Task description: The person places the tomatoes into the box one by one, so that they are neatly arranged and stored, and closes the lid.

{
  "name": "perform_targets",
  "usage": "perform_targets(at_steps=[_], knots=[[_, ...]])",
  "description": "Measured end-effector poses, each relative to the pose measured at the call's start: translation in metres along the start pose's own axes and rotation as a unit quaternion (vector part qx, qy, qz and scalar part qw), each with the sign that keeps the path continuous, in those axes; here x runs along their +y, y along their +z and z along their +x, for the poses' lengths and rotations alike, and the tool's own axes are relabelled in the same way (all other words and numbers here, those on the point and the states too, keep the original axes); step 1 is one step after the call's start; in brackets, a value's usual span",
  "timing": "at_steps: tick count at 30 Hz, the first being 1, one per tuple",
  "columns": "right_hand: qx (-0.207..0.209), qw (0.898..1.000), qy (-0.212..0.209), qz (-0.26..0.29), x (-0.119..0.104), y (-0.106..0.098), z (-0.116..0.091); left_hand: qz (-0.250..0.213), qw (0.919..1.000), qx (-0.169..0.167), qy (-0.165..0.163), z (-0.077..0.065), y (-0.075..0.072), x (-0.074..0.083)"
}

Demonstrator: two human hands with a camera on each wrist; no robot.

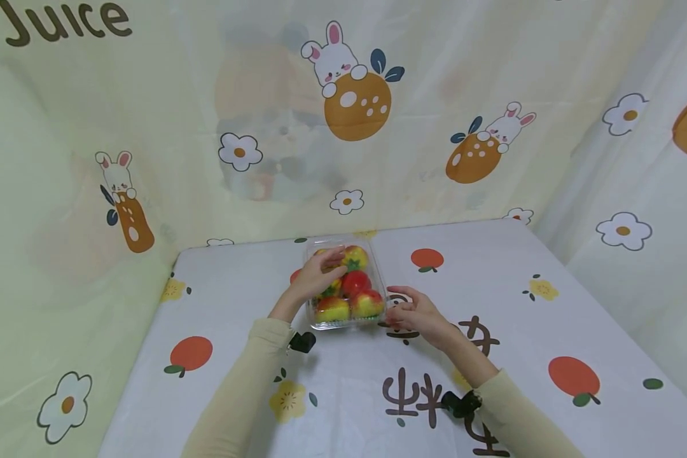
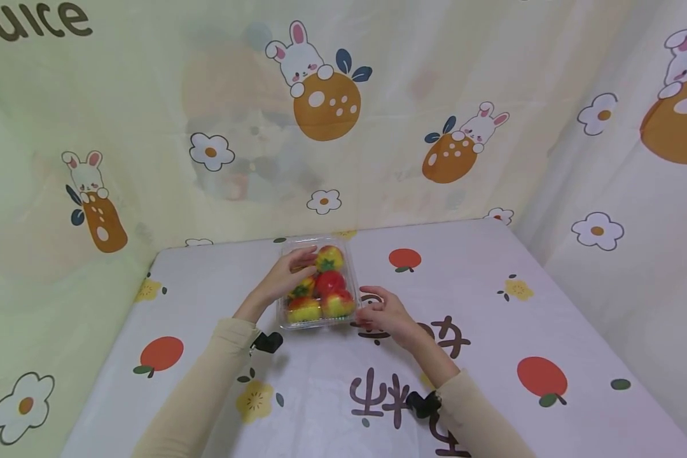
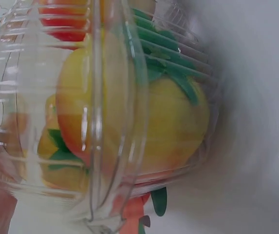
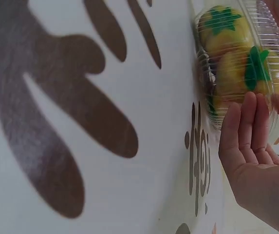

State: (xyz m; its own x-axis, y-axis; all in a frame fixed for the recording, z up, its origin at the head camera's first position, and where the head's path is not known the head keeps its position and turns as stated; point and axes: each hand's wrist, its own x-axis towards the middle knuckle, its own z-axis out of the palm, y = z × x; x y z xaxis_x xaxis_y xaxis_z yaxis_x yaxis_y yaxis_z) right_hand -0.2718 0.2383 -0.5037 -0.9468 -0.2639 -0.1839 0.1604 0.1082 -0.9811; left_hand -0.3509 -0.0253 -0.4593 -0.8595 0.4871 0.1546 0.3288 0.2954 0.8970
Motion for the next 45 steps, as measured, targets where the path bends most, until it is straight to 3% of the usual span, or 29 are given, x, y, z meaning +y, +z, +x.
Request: perform_targets(at_steps=[16,31,37,45], knots=[[-0.012,0.998,0.026,0.058,-0.007,0.003,0.004,0.007,1.0,0.003,-0.005,0.001,0.001,0.002],[-0.002,0.995,0.07,0.074,-0.013,0.009,0.006,0.006,0.9998,-0.01,-0.014,0.004,-0.001,0.002],[-0.029,0.996,0.065,0.057,-0.005,0.003,0.006,0.003,0.9998,-0.013,-0.016,0.001,-0.001,-0.001],[-0.047,0.998,0.031,-0.025,-0.014,-0.006,0.004,-0.016,0.9998,0.007,0.007,0.0,-0.002,-0.004]])
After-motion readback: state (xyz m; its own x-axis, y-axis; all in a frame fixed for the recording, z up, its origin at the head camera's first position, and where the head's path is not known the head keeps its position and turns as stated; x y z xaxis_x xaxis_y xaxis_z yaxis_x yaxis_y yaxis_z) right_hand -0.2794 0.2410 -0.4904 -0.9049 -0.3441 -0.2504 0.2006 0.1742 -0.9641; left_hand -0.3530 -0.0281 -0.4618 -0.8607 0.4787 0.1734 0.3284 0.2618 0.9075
